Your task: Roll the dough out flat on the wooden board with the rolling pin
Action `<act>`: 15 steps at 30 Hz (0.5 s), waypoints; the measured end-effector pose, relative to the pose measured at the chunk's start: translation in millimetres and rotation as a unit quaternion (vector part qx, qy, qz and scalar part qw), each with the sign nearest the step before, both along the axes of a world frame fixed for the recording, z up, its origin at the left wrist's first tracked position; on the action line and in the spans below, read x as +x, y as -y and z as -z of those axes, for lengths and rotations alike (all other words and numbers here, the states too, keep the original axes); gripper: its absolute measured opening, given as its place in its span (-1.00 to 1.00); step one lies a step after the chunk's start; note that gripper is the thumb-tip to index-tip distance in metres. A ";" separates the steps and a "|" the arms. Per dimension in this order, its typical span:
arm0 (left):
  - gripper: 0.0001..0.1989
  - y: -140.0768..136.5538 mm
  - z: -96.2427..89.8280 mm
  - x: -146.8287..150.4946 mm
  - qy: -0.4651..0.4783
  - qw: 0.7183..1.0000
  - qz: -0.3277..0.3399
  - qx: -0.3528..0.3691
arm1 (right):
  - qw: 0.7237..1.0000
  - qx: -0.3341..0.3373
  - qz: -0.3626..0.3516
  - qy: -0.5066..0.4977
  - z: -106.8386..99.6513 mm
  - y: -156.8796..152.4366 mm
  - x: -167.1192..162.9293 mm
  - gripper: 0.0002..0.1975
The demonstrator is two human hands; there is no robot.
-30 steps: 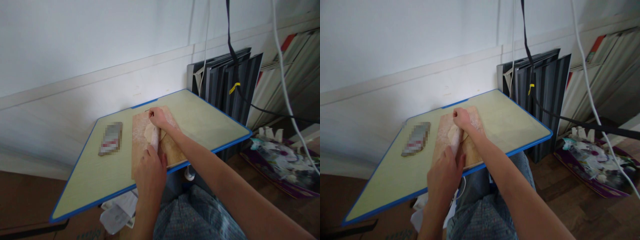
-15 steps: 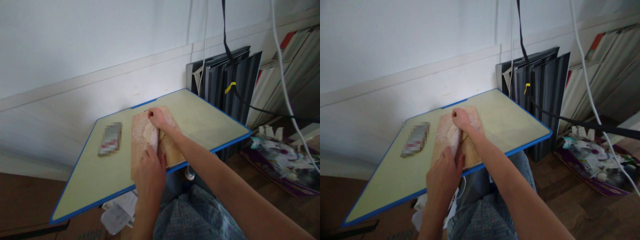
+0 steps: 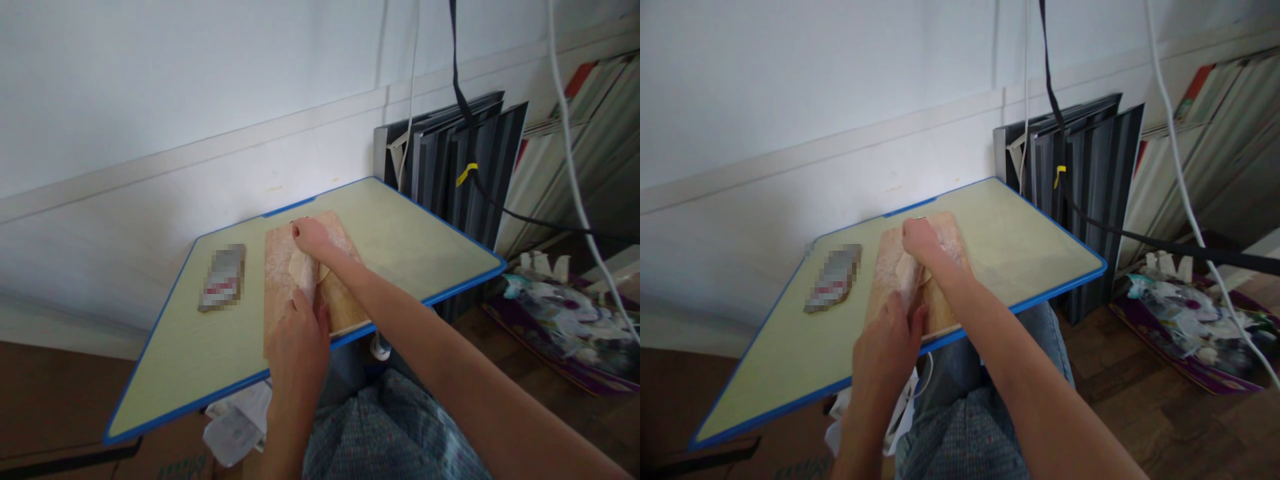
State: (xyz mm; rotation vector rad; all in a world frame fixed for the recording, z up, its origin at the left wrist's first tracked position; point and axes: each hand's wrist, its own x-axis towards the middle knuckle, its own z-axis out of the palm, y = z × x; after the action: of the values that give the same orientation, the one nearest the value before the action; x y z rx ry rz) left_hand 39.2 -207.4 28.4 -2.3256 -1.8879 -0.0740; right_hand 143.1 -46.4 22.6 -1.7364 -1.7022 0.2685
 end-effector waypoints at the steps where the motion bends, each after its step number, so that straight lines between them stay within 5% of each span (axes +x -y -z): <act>1: -0.67 0.4 -0.1 0.2 -0.001 1.000 0.002 0.002 | 1.000 0.004 -0.004 -0.005 0.2 0.0 1.0 -0.75; 7: -0.64 2.6 0.0 3.5 -0.011 1.000 0.000 -0.005 | 0.998 0.039 -0.032 -0.041 2.9 1.6 10.5 -0.74; 15: -0.71 1.7 -0.5 1.5 0.005 1.000 -0.002 0.006 | 0.992 -0.057 0.004 0.116 -10.6 3.4 -7.3 -0.72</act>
State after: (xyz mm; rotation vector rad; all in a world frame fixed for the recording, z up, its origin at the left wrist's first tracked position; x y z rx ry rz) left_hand 40.7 -209.1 28.9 -2.3183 -1.8920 -0.0961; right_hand 135.8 -49.9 33.2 -1.9207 -1.8744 0.1681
